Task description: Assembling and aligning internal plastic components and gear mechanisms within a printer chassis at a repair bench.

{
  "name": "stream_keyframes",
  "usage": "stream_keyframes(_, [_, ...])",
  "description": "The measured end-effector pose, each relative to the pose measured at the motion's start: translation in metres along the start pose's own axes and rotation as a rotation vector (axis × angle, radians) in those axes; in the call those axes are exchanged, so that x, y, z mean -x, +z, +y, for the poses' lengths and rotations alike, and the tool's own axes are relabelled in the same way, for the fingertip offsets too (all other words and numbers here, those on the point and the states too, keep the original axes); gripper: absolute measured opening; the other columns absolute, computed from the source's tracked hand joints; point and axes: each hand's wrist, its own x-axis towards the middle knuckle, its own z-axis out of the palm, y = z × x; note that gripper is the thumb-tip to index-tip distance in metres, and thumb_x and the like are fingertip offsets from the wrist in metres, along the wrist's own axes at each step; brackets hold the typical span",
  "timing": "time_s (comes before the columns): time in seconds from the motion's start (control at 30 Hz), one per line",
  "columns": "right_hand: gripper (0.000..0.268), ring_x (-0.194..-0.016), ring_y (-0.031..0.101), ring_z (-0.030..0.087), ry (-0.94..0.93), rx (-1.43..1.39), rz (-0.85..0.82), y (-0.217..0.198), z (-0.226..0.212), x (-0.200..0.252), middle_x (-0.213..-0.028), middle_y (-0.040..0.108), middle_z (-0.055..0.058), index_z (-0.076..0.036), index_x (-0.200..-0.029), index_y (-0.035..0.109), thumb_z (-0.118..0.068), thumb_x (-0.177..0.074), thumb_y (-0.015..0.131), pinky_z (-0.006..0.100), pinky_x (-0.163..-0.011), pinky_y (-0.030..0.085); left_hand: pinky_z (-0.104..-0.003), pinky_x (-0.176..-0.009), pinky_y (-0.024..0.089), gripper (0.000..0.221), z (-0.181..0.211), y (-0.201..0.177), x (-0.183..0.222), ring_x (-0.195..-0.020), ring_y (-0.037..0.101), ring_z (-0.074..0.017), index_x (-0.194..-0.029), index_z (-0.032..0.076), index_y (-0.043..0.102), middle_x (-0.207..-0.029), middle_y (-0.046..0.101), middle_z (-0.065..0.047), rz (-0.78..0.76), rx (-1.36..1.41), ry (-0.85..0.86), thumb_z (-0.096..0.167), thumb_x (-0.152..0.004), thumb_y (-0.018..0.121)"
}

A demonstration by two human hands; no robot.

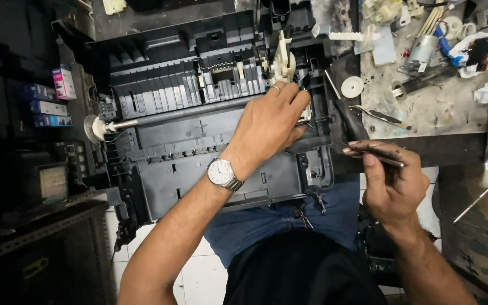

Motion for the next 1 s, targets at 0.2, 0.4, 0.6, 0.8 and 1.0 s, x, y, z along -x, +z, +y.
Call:
stream_keyframes(0.2, [0.011, -0.101, 0.074, 0.044, -0.048, 0.065, -0.011, 0.0, -0.003, 0.0, -0.107, 0.067, 0.033, 0.015, -0.113, 0.051, 0.012, -0.104, 0.057, 0.046, -0.094, 0.065, -0.029, -0.046, 0.049, 0.063, -0.001, 0.004, 0.001, -0.079, 0.049, -0.0164, -0.103, 0.012, 0.05, -0.095, 0.054, -0.005, -0.031, 0.033, -0.011, 0.036, -0.07, 0.097])
stream_keyframes(0.4, [0.011, -0.101, 0.074, 0.046, -0.086, 0.042, -0.032, 0.002, -0.004, 0.0, -0.106, 0.066, 0.033, 0.016, -0.111, 0.05, 0.014, -0.102, 0.056, 0.047, -0.094, 0.066, -0.033, -0.046, 0.05, 0.06, 0.0, -0.001, 0.0, -0.083, 0.052, -0.0189, -0.102, 0.011, 0.05, -0.096, 0.054, -0.006, -0.03, 0.035, -0.011, 0.033, -0.07, 0.097])
stream_keyframes(0.6, [0.014, -0.101, 0.075, 0.045, -0.141, 0.062, -0.031, 0.001, -0.001, 0.003, -0.106, 0.068, 0.032, 0.013, -0.111, 0.051, 0.015, -0.1, 0.058, 0.048, -0.095, 0.065, -0.033, -0.042, 0.047, 0.062, 0.0, 0.0, 0.0, -0.079, 0.051, -0.019, -0.101, 0.011, 0.05, -0.093, 0.052, -0.005, -0.019, 0.043, -0.017, 0.031, -0.068, 0.098])
stream_keyframes(0.8, [0.016, -0.103, 0.075, 0.041, -0.182, 0.066, -0.015, -0.003, 0.008, 0.011, -0.11, 0.069, 0.029, 0.011, -0.117, 0.054, 0.01, -0.102, 0.059, 0.045, -0.096, 0.066, -0.032, -0.043, 0.049, 0.064, 0.0, -0.001, -0.001, -0.08, 0.05, -0.0176, -0.101, 0.011, 0.05, -0.095, 0.053, -0.005, -0.042, 0.025, -0.009, 0.035, -0.067, 0.099])
stream_keyframes(1.0, [0.013, -0.098, 0.075, 0.046, -0.223, 0.022, -0.006, -0.003, 0.004, 0.002, -0.105, 0.067, 0.033, 0.013, -0.113, 0.051, 0.014, -0.101, 0.054, 0.051, -0.093, 0.067, -0.031, -0.044, 0.051, 0.064, -0.001, -0.001, -0.001, -0.081, 0.051, -0.0179, -0.103, 0.011, 0.051, -0.096, 0.054, -0.005, -0.047, 0.021, -0.004, 0.034, -0.066, 0.098])
